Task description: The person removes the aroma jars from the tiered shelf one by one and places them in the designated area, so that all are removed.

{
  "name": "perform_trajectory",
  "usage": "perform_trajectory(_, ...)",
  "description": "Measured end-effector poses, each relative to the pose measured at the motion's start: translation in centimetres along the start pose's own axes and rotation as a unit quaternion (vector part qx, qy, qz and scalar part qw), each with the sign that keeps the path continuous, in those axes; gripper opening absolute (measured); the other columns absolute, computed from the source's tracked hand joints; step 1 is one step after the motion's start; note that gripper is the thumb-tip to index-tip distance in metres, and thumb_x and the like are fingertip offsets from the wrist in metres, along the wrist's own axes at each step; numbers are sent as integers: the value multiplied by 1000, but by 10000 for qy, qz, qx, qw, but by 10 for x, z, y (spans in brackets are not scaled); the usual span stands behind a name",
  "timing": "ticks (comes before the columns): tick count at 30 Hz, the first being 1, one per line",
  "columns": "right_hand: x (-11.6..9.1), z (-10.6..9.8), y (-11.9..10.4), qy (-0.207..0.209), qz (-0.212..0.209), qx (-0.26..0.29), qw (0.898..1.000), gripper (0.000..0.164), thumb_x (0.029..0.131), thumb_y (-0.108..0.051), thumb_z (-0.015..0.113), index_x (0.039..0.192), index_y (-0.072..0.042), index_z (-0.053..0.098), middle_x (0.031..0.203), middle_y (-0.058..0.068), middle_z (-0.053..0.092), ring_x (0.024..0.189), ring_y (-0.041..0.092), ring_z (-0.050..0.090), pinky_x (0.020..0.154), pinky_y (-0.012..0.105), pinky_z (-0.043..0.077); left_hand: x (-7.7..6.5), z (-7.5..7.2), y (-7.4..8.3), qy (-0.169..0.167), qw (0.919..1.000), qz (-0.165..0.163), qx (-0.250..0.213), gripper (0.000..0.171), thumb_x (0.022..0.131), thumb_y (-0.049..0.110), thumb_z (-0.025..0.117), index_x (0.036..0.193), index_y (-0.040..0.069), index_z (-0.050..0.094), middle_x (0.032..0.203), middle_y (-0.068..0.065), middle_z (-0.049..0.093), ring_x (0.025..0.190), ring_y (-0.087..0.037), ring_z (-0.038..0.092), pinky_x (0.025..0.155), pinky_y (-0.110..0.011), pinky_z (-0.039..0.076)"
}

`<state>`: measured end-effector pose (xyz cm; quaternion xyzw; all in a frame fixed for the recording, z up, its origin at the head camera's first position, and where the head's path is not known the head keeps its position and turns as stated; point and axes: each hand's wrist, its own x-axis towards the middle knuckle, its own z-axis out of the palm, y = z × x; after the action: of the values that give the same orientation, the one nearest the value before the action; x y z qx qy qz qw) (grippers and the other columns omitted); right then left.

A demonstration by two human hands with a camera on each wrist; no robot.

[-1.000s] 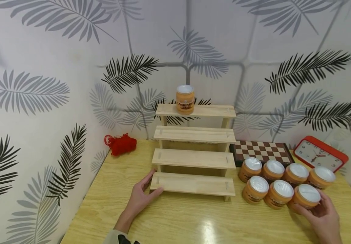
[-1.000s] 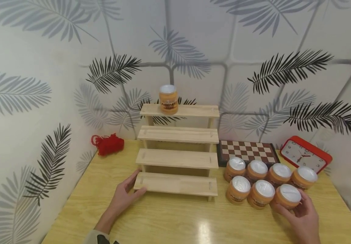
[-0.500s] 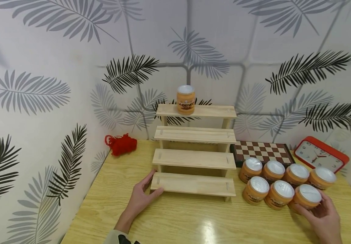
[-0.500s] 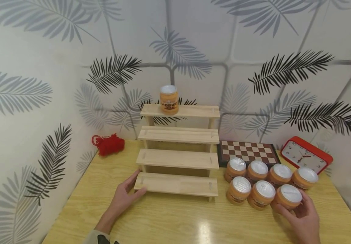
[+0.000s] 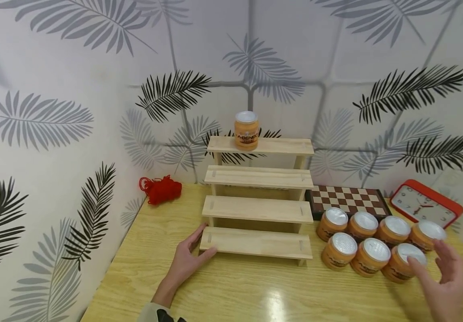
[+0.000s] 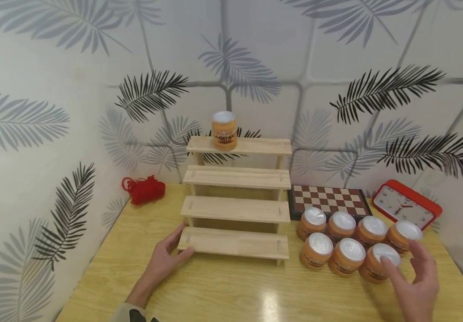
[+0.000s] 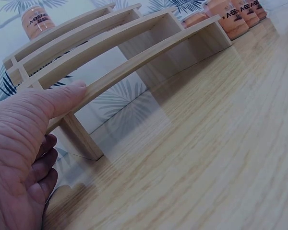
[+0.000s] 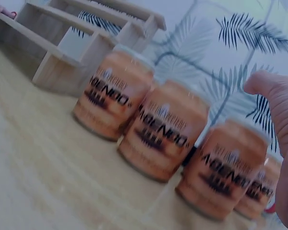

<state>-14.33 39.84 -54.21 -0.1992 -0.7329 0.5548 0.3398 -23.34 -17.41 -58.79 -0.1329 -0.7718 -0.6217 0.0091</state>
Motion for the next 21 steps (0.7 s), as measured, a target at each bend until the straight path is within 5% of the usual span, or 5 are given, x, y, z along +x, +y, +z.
perform_trajectory(8,12,9,-38,-235,-807,-302,9960,73,94,4,72,158,-20,46,157,-1,50,143,8,43,115,11,29,-1,1,4,16,10000,-12,33,82,93,18,82,162,7,39,164,-5,41,152,-22,36,123,-43,31)
perform_trajectory(14,18,24,-64,-1332,-640,21,9890,75,99,1,68,163,-23,38,163,-5,44,145,5,40,110,5,32,0,0,2,-5,10000,25,9,82,93,18,82,162,6,38,165,-7,40,152,-23,36,123,-46,30)
perform_trajectory(19,22,37,-75,-2239,-798,983,9664,72,101,5,63,164,-18,37,162,-6,46,145,5,41,110,7,34,0,-1,2,-4,10000,-37,44,83,93,20,83,162,8,38,165,-5,41,151,-17,37,123,-38,31)
perform_trajectory(21,23,43,-79,-2405,-929,857,9624,72,102,3,62,165,-19,35,163,-6,44,144,4,41,109,7,35,0,-1,1,1,9999,-79,64,83,92,21,83,162,9,39,164,-3,41,151,-14,37,122,-35,31)
